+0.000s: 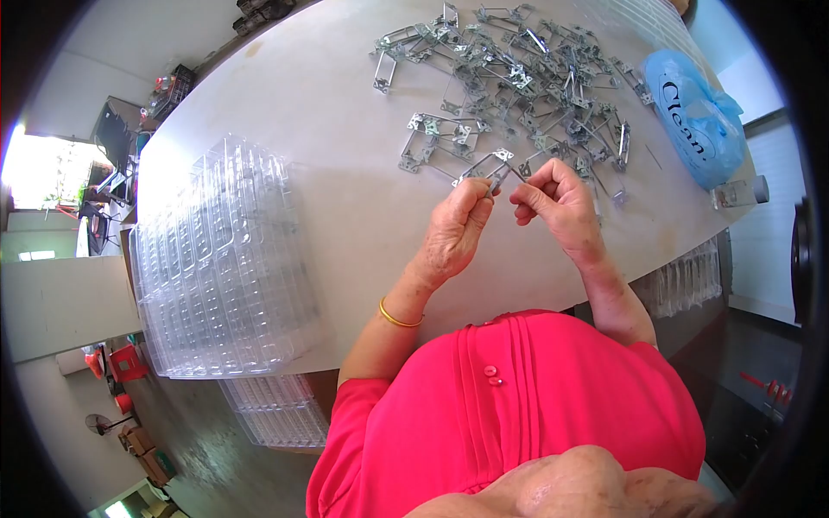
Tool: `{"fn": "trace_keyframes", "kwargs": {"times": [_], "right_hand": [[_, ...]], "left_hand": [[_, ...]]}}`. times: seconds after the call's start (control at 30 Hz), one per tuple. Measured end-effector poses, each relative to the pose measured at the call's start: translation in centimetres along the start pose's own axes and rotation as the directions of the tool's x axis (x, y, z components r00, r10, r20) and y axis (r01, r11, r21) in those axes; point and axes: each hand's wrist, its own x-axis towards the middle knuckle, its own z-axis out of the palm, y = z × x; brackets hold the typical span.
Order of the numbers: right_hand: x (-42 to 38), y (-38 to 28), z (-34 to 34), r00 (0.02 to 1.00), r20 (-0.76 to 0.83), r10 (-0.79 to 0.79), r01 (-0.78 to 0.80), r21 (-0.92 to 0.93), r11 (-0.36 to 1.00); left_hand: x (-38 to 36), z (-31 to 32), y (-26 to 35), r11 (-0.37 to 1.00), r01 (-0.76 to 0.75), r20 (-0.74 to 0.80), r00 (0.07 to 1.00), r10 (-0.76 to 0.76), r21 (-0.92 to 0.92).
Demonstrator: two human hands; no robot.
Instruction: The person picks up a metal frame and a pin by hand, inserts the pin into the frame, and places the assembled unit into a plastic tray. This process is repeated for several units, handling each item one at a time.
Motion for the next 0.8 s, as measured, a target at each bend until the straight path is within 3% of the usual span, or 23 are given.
{"fn": "trace_keyframes", "kwargs": {"times": [0.03, 0.1, 0.13, 0.2, 0.3, 0.37, 0.53, 0.57, 0.63, 0.7, 0.8], "right_hand": [[0.0, 0.0, 0.1, 1.0, 0.012, 0.003, -0.003, 0.006, 1.0], [0.1, 0.1, 0.1, 1.0, 0.022, 0.007, -0.007, 0.012, 1.0], [0.2, 0.0, -0.1, 0.999, 0.033, 0.015, -0.014, -0.015, 1.0], [0.3, 0.0, -0.3, 0.999, 0.047, 0.023, -0.021, -0.042, 0.999], [0.4, -0.1, -0.8, 0.993, 0.096, 0.073, -0.07, -0.034, 0.997], [0.3, -0.4, -1.1, 0.967, 0.196, 0.166, -0.168, -0.004, 0.986], [1.0, 0.4, -2.1, 0.968, 0.213, 0.132, -0.14, 0.022, 0.99], [1.3, 0.8, -2.4, 0.976, 0.185, 0.111, -0.118, 0.025, 0.993], [1.8, 1.1, -3.1, 0.967, 0.195, 0.164, -0.179, 0.063, 0.982], [2.3, 1.3, -3.6, 0.919, 0.311, 0.243, -0.304, 0.165, 0.938], [2.7, 0.9, -3.2, 0.916, 0.241, 0.321, -0.383, 0.286, 0.878]], "left_hand": [[0.1, 0.1, 0.0, 1.0, 0.001, 0.001, 1.0, -0.001, 0.0], [0.2, 0.3, -0.2, 0.971, -0.187, 0.047, 0.982, 0.181, 0.147], [0.3, 0.3, -0.2, 0.972, -0.186, 0.047, 0.982, 0.181, 0.147], [0.3, 0.2, -0.2, 0.988, -0.12, 0.047, 0.992, 0.116, 0.101], [0.3, 0.0, -0.1, 0.982, -0.146, 0.075, 0.988, 0.137, 0.123], [0.3, 0.0, 0.0, 0.98, -0.138, 0.083, 0.988, 0.127, 0.146], [0.1, 0.0, -0.5, 0.991, -0.095, 0.076, 0.993, 0.088, 0.097], [0.0, 0.0, -0.3, 0.997, -0.026, 0.1, 0.995, 0.019, 0.074], [0.0, -0.2, 0.1, 0.998, 0.046, 0.125, 0.991, -0.052, 0.053], [-0.1, -0.4, 0.2, 0.998, 0.059, 0.196, 0.979, -0.059, 0.01], [-0.1, -0.2, 0.0, 0.999, 0.032, 0.29, 0.957, -0.032, 0.004]]}}
